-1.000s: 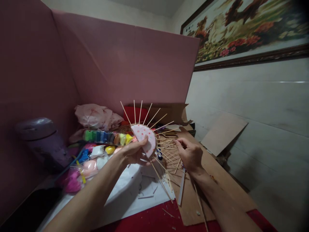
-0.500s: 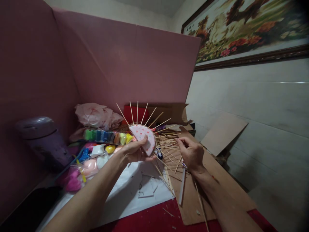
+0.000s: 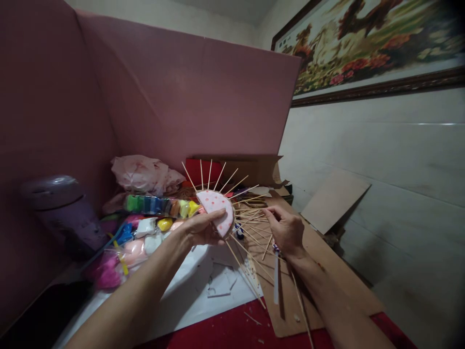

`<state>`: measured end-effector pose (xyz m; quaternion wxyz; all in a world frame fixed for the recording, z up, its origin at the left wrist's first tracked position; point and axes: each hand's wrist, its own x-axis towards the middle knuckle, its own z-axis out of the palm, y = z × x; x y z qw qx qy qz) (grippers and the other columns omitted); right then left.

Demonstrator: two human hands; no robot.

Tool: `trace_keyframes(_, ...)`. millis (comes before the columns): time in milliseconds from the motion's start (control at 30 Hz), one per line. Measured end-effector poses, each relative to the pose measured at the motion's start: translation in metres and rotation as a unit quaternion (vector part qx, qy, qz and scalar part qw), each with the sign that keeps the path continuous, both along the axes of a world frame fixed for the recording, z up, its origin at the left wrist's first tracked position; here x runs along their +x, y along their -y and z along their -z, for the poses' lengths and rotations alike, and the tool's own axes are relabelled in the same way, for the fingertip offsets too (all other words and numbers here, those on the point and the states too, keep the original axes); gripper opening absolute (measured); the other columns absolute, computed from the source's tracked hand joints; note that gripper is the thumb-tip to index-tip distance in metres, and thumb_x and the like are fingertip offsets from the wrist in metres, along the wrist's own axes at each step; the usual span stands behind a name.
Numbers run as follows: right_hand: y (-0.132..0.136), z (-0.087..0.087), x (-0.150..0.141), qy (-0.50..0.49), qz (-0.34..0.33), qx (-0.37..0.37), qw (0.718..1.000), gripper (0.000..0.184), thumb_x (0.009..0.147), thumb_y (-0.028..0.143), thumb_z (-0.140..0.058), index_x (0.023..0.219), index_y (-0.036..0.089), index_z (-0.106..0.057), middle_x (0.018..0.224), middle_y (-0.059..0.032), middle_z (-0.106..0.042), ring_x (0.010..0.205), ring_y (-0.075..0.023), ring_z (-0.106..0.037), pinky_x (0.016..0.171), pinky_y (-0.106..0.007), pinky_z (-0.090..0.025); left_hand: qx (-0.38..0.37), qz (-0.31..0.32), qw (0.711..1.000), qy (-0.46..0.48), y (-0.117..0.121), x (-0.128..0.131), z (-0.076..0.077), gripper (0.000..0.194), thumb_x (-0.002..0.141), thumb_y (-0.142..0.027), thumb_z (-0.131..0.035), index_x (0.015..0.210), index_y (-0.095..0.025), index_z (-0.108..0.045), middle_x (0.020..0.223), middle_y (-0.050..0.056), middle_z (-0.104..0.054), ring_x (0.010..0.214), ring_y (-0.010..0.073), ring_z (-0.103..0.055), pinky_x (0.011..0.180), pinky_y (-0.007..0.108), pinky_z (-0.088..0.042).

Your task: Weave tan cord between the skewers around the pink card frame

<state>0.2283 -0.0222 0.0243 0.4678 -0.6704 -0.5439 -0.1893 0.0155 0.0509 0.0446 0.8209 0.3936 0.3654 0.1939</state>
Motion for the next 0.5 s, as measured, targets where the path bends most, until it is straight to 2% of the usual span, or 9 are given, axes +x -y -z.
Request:
trace_keyframes(267,0.0007,-0.001,0.0,-0.001,-0.01,0.022,1.0,0.026,0.077,0.043,-0.052,0.071,0.023,-0.067,0.054,0.0012,-0.062,0.047,-0.0116,-0.052,0.049,-0.022,-0.031,-0.014,-0.036,0.999,0.011,-0.0002,-0.0009,-0.0021,0.019,0.067,-0.033,-0.065,0.072,-0.016,-0.058,0.06,0.003,-0.064,0.054,0.016,-0.059,0.048,0.024,-0.036)
trace_keyframes(500,0.0024,-0.0025,-0.0003,0.003,-0.024,0.036,0.999,0.024,0.078,0.04,-0.053,0.073,0.022,-0.067,0.06,0.0001,-0.065,0.051,-0.0123,-0.055,0.051,-0.022,-0.033,-0.024,-0.041,0.998,0.03,-0.0011,-0.0032,-0.0041,0.02,0.068,-0.034,-0.064,0.074,-0.016,-0.059,0.06,0.002,-0.066,0.055,0.0161,-0.061,0.047,0.024,-0.037)
